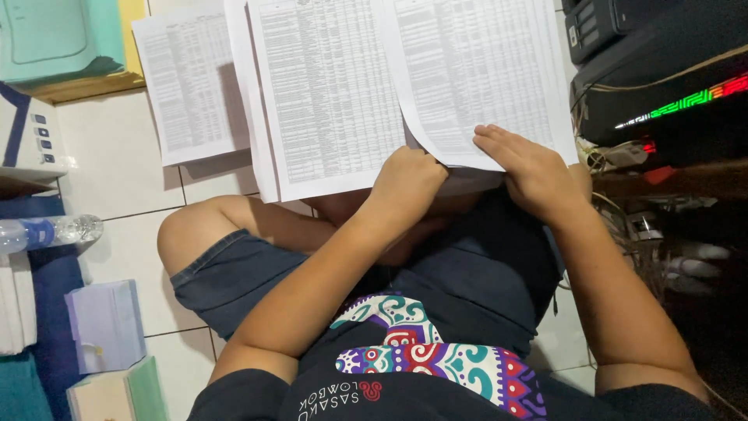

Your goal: A person sitting on the floor flips through the pages of a large printed document or ledger.

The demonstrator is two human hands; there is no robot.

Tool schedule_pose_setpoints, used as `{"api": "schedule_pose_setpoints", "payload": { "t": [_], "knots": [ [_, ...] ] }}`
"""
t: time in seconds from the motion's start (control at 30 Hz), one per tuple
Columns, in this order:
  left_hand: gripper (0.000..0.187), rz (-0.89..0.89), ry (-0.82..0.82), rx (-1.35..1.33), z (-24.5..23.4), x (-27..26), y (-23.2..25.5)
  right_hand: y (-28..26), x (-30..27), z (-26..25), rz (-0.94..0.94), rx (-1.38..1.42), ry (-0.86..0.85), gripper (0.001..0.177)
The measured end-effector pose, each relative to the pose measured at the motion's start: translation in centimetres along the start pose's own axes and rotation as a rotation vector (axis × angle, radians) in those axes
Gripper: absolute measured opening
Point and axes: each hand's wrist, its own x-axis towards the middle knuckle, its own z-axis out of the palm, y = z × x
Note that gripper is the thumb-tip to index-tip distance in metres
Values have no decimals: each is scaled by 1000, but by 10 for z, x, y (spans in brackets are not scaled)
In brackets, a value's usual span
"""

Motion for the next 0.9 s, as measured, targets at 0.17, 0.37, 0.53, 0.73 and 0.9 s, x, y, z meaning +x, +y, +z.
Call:
{"api": "schedule_pose_setpoints", "payload": {
  "t": [0.17, 0.37, 0.53, 0.73, 0.9],
  "knots": [
    [12, -65, 1, -57, -17, -3, 8, 3, 7, -11, 287, 203, -185, 53],
    [14, -329, -50, -320, -3, -17, 3, -16, 25, -39, 429, 239, -348, 55],
    [32, -511, -90, -697, -20, -18, 8, -6, 21, -28, 458, 245, -330, 51],
    [50, -730, -88, -934, -27, -11, 11, -6, 20, -24, 448, 276, -262, 49],
    [45, -731, -70, -1081, -31, -12, 12, -6, 18, -23, 435, 284, -233, 42]
  ]
}}
